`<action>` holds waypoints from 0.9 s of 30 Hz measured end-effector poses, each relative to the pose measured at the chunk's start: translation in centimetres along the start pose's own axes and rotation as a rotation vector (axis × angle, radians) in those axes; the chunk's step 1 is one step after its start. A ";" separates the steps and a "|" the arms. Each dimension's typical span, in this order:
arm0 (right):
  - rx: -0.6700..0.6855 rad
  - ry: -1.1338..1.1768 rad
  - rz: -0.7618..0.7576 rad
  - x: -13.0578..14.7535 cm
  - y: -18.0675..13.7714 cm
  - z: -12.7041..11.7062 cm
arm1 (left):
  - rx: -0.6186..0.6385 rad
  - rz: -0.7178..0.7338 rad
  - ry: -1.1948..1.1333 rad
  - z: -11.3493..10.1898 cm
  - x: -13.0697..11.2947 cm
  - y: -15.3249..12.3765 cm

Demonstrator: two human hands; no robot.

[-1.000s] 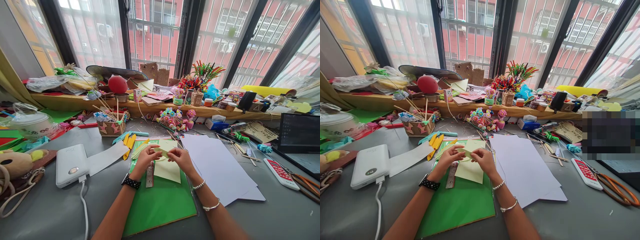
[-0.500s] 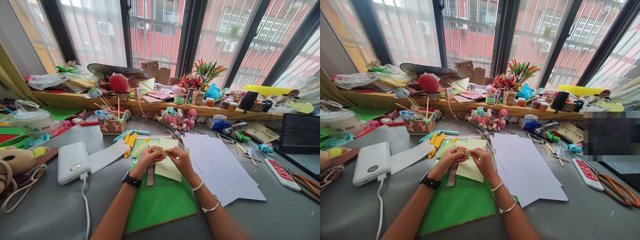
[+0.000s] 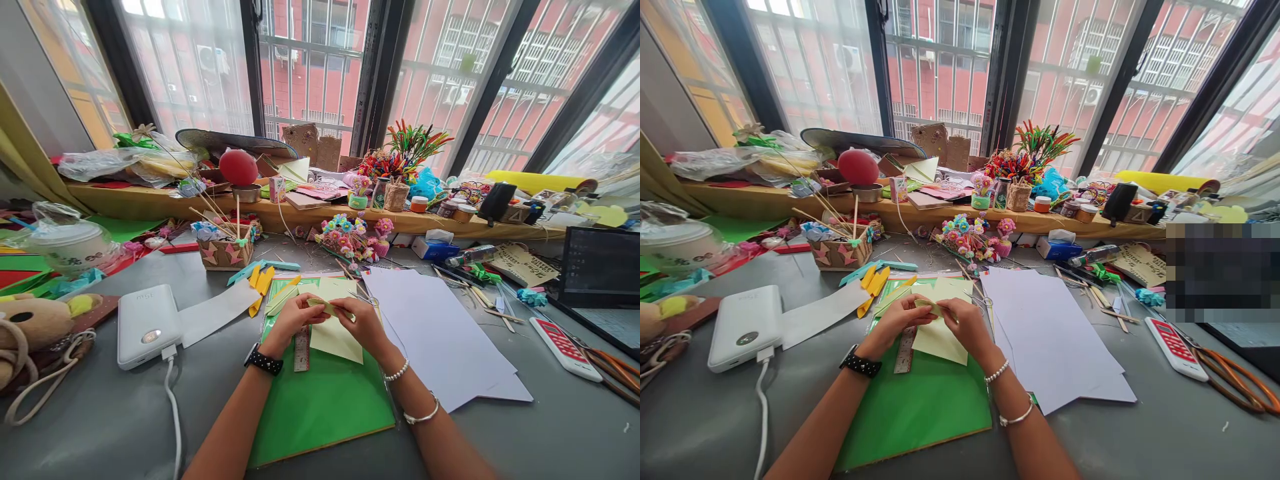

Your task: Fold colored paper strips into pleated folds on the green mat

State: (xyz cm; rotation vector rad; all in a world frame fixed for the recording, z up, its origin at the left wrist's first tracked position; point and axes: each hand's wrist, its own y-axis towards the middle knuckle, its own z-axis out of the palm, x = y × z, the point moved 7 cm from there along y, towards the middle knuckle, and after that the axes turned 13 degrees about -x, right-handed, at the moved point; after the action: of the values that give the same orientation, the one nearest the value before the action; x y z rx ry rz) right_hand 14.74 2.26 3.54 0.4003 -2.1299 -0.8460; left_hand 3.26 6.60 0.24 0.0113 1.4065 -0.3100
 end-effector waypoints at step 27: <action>-0.052 0.171 0.188 -0.9 0.4 -1.0 | -0.040 0.468 0.250 0.2 -2.6 -0.4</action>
State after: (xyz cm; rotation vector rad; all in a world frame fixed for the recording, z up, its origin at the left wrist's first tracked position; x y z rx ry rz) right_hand 16.09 2.59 3.71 0.2322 -1.9488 -0.7302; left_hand 3.01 6.70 2.87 0.3521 1.6084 0.1130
